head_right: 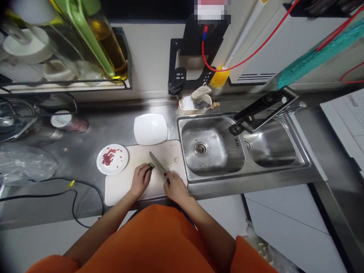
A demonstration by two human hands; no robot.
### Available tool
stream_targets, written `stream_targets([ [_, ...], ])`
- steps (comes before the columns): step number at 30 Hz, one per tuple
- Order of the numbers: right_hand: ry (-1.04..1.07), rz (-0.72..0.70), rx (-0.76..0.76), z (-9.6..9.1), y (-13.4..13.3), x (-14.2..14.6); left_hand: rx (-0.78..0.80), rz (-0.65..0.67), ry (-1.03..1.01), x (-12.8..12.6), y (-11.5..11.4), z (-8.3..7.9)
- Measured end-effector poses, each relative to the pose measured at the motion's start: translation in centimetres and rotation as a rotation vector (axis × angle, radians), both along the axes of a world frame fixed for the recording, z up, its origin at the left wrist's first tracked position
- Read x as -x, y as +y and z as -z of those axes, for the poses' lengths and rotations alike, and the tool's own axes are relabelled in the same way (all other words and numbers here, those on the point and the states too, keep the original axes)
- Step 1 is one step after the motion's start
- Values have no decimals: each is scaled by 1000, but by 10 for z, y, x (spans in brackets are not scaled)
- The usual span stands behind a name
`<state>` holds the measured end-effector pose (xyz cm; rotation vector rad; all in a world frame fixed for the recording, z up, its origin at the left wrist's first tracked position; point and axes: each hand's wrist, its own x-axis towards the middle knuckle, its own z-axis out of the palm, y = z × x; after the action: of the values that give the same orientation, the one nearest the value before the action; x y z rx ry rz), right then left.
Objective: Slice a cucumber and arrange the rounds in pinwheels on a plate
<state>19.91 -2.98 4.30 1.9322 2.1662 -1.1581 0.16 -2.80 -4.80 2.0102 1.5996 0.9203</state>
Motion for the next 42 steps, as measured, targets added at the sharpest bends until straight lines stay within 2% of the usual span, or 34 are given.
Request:
stream_targets([
  [7, -274, -60, 102, -11, 14, 14, -31, 19, -16, 1, -1, 6],
  [12, -242, -168, 103, -11, 16, 18, -10, 26, 6, 1, -1, 4],
  [16, -253, -215, 106, -19, 6, 15, 17, 16, 14, 1, -1, 1],
  [20, -281, -211, 157, -30, -8, 12, 2, -1, 34, 1, -2, 2],
  [25, -284, -217, 194, -34, -16, 10, -12, -15, 37, 1, -3, 4],
  [42, -346, -274, 236, -44, -8, 16, -33, -14, 23, 1, -1, 3],
])
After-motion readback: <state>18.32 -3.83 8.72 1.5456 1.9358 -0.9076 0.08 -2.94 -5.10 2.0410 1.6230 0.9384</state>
